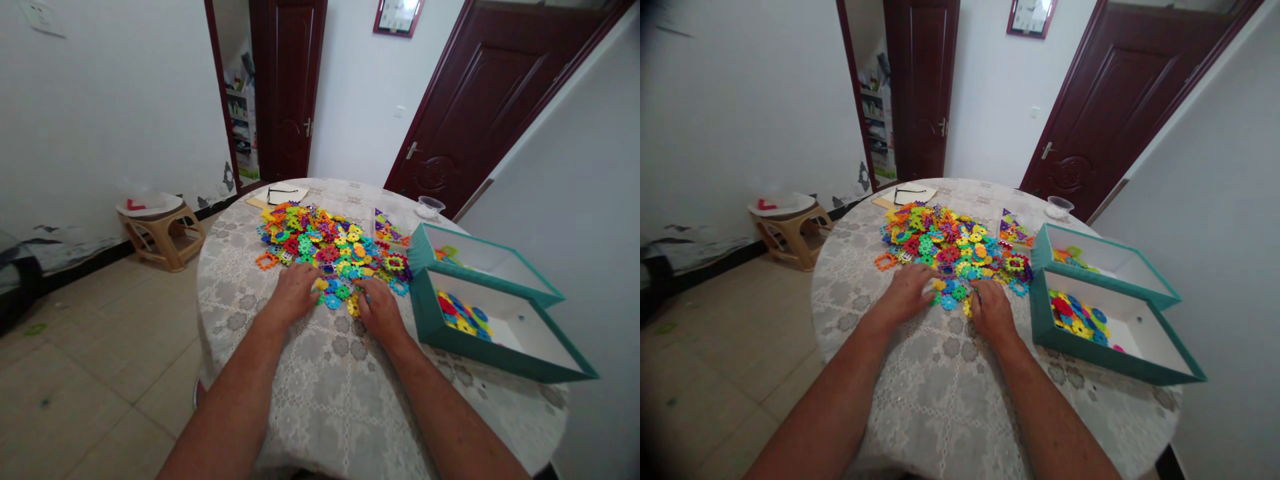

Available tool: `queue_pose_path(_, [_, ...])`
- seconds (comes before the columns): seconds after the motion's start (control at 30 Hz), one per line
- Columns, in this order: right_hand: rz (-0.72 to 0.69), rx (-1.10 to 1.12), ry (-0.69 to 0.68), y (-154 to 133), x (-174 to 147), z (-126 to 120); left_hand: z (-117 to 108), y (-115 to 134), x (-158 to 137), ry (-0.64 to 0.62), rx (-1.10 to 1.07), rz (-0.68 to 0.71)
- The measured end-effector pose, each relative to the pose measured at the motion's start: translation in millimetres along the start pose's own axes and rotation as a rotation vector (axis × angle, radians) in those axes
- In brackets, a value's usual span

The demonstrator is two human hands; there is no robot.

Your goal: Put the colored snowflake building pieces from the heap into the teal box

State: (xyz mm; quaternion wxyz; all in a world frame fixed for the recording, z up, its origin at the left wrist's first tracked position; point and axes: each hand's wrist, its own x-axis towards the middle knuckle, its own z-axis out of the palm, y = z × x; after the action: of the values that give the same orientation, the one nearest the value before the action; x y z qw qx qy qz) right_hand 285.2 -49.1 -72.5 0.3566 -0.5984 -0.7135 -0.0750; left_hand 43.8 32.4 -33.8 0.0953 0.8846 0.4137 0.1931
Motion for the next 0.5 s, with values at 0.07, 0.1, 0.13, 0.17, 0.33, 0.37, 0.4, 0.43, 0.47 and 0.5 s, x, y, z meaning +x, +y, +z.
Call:
queue_pose_path(0.07, [-0.008, -0.019, -0.008, 0.2, -0.2, -0.9, 2.3, 5.8, -2.6, -0.067, 0.016, 0.077])
queue_pose_path(0.1, [-0.022, -0.03, -0.018, -0.3, -0.5, -1.5, 3.7, 8.2, -3.7, -0.087, 0.031, 0.086])
queue_pose_path(0.13, [-0.04, -0.04, -0.035, -1.4, -0.9, -2.1, 4.9, 10.1, -4.6, -0.099, 0.045, 0.089])
queue_pose_path(0.17, [-0.057, -0.05, -0.057, -3.0, -1.3, -2.6, 6.0, 11.6, -5.2, -0.106, 0.057, 0.091])
queue_pose_path(0.33, [-0.041, -0.131, -0.207, -16.8, -1.2, -1.9, 10.9, 13.6, -4.1, -0.116, 0.036, 0.153])
queue_pose_path(0.37, [-0.025, -0.149, -0.227, -19.1, -0.4, -1.6, 12.3, 13.1, -3.3, -0.114, 0.021, 0.163])
queue_pose_path(0.4, [-0.01, -0.163, -0.239, -20.9, 0.7, -1.3, 13.7, 12.3, -2.4, -0.112, 0.006, 0.17])
queue_pose_path(0.43, [0.004, -0.174, -0.246, -22.0, 1.7, -1.4, 15.2, 11.4, -1.5, -0.109, -0.011, 0.175])
queue_pose_path(0.47, [0.015, -0.182, -0.251, -22.5, 2.6, -1.9, 16.5, 10.5, -0.7, -0.109, -0.028, 0.178])
queue_pose_path(0.5, [0.022, -0.186, -0.256, -22.4, 3.2, -2.7, 17.5, 9.6, 0.0, -0.109, -0.044, 0.181])
